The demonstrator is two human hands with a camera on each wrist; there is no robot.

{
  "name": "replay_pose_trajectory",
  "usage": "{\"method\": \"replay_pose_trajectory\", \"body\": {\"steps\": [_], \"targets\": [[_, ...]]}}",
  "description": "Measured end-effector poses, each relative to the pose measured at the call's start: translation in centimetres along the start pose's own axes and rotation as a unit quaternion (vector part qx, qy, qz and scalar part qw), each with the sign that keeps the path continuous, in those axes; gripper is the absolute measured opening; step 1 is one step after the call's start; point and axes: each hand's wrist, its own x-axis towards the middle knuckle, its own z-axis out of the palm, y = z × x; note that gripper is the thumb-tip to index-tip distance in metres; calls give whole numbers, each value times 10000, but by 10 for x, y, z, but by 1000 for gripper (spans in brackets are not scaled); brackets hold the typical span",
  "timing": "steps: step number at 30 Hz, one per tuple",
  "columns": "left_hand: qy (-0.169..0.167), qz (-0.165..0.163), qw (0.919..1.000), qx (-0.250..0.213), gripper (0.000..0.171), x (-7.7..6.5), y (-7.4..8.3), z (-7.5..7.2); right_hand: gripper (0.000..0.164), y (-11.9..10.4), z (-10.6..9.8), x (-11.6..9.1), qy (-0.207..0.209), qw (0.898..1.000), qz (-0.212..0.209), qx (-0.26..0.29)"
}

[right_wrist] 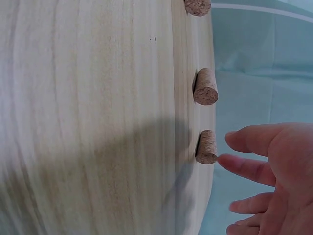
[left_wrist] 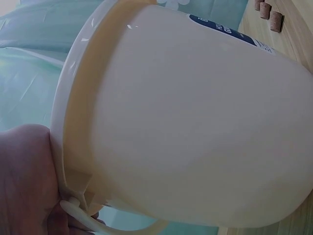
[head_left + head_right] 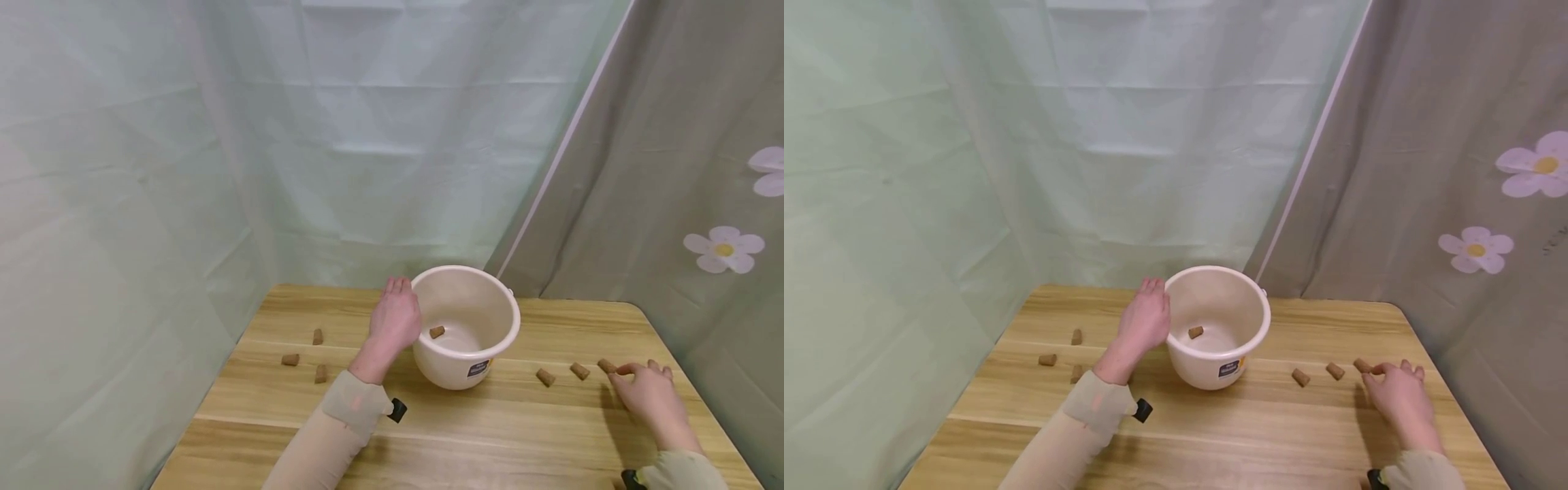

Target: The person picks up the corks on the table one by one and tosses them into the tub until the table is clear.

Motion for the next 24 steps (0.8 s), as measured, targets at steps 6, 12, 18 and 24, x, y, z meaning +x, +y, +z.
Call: {"method": "replay_pose_trajectory", "body": {"steps": [6,12,18,24], "targets": [[-26,-84,9999,-127,44,0,1,1,56,0,1,-1,-133,9999,84,0],[8,-123,9998,-133,44,0,0,-1,56,-4,-1,0,-201,9998,70,10],[-69,-21,9999,135,44,1,-1,-2,51,-6,-1,1,-124,9999,99,-3],[-64,-61,10000,40,45,1,0,-1,54,-4,1,1,124,9995,246,131]]}}
